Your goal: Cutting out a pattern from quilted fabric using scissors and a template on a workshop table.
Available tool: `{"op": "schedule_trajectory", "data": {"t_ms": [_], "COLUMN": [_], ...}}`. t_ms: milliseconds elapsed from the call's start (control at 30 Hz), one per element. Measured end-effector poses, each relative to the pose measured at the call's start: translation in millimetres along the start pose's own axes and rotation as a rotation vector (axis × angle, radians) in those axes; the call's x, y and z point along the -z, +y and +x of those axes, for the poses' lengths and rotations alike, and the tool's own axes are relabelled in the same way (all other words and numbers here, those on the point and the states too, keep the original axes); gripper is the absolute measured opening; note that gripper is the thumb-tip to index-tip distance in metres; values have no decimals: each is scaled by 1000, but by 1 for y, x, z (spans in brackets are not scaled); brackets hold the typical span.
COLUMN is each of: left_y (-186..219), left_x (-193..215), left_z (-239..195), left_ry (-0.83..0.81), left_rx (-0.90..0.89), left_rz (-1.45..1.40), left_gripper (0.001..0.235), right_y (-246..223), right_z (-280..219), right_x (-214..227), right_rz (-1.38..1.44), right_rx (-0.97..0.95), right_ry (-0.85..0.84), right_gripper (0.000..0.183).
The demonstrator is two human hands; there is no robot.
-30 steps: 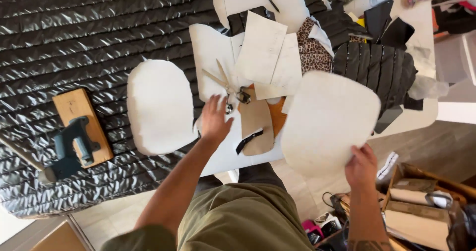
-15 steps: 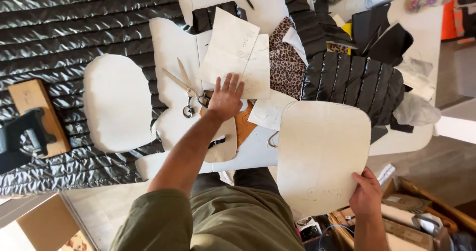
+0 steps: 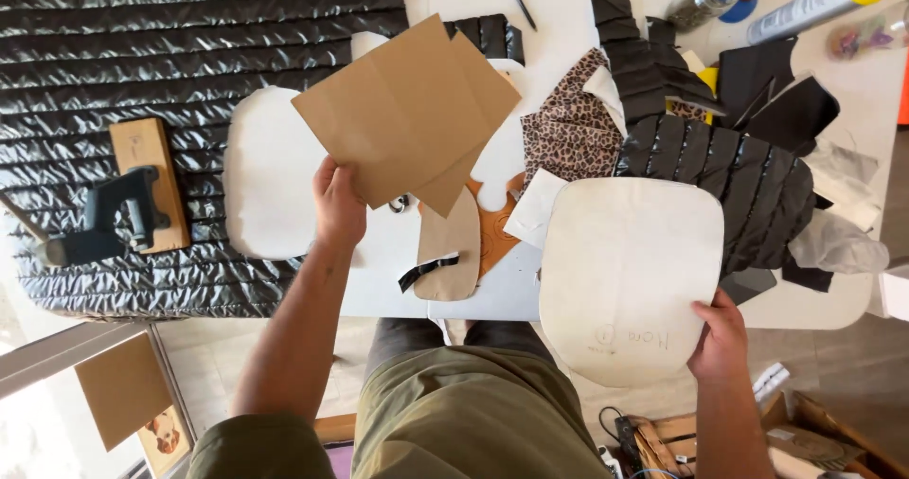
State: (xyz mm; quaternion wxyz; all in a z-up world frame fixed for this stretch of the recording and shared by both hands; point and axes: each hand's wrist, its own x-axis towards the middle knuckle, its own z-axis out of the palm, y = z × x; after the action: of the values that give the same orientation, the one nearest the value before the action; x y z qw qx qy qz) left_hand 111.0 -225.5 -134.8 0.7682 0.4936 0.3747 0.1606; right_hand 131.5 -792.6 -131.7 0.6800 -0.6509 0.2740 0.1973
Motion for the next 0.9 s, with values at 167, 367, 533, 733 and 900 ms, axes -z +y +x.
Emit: {"op": "schedule_trajectory", "data": {"t_ms": [167, 367, 533, 733, 900], "left_y": [-28, 32, -11, 1, 22], "left_x": [47, -33, -1, 59, 65], "left_z": [1, -123, -150, -139, -136], "left_ry": [-6, -520, -510, -566, -653], "left_rx": [-255, -1243, -1450, -1416, -1562], "left_rz": [243, 603, 1151, 1298, 1156], "left_gripper": [19, 20, 17, 24, 20], "right_y": [-14, 24, 50, 62, 46], "right_z": [-34, -38, -75, -96, -98], "right_x": [-82, -190, -289, -344, -336], "right_rz": [81, 152, 246, 392, 512], "right_rx": [132, 139, -34, -246, -374], "right_ry": [-58, -155, -194, -207, -256], "right_gripper": [41, 47, 44, 48, 55]}}
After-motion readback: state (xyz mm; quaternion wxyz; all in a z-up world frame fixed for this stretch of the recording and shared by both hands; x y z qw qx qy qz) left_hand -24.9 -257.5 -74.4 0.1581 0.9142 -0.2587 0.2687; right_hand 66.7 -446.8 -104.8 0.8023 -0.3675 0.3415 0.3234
